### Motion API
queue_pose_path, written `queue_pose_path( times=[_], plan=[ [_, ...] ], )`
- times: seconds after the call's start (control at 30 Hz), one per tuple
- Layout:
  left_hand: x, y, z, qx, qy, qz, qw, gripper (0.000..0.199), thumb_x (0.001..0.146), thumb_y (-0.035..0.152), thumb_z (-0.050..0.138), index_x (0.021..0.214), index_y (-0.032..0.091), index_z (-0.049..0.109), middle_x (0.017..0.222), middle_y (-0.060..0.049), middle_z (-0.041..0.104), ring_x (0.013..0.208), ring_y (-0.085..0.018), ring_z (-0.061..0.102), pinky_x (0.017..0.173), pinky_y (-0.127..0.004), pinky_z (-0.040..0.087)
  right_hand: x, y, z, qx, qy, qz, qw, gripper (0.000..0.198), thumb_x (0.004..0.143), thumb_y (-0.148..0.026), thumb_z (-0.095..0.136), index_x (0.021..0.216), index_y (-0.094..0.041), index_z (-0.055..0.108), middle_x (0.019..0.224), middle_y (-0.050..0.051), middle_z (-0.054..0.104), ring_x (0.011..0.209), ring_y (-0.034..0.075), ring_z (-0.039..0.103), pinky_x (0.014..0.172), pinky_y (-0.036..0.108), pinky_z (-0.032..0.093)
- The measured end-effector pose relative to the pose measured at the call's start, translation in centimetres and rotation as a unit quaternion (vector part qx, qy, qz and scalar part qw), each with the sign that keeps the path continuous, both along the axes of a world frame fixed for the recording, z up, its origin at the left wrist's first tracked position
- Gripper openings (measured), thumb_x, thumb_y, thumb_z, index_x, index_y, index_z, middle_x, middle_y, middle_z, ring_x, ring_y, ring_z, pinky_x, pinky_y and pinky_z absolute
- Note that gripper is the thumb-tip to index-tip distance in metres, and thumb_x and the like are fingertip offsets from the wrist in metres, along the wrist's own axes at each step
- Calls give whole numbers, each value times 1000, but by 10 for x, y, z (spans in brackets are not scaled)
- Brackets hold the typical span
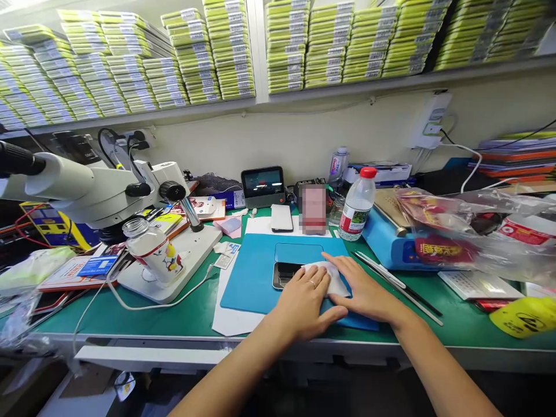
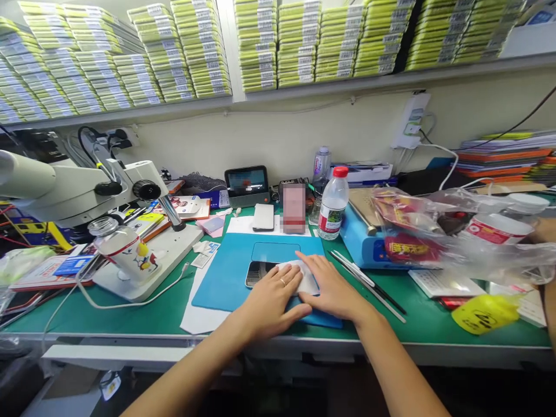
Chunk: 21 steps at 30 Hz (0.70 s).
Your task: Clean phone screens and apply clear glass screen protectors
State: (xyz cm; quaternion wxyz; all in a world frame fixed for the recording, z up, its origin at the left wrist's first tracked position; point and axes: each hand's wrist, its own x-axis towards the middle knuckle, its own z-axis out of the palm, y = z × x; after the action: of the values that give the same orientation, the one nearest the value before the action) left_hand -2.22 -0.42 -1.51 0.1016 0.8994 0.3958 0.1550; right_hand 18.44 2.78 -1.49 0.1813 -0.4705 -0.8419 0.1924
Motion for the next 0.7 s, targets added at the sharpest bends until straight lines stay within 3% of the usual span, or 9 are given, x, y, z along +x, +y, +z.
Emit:
queue_pose_path(
  times=[0.13,0.27,0.37,0.5,0.7],
  plan=[
    [-33,-13,-8,9,18,28,999,70,106,63,32,154,14,42,162,-11,39,153,-25,33,127,-48,25,0,1,-1,6,-2,6,1000,82,84,-42,64,158,-25,34,134,13,57,129,35,52,112,54,40],
    [-79,-20,-12,7,47,93,995,65,107,57,32,155,14,40,162,-13,37,152,-26,34,126,-52,28,1,3,-3,4,-15,2,1000,85,84,-46,65,160,-31,30,131,11,58,128,36,52,111,57,42],
    [-95,-21,-10,1,61,117,991,61,109,54,30,154,14,42,161,-13,40,152,-26,34,125,-50,29,0,2,-2,0,-23,0,1000,85,84,-47,64,161,-34,28,132,10,58,129,37,52,109,57,43],
    [-86,-19,-7,6,69,127,989,66,107,57,30,152,11,45,160,-14,41,154,-30,29,125,-52,30,0,2,-1,-1,-26,-6,1000,84,85,-48,63,161,-34,30,139,11,56,133,37,49,110,56,43],
    [-42,0,-5,0,50,95,994,72,105,59,36,153,6,42,161,-18,38,153,-32,31,126,-50,28,-1,2,0,2,-9,-5,1000,82,85,-49,65,158,-30,34,135,11,59,130,36,52,110,54,43]
  ],
)
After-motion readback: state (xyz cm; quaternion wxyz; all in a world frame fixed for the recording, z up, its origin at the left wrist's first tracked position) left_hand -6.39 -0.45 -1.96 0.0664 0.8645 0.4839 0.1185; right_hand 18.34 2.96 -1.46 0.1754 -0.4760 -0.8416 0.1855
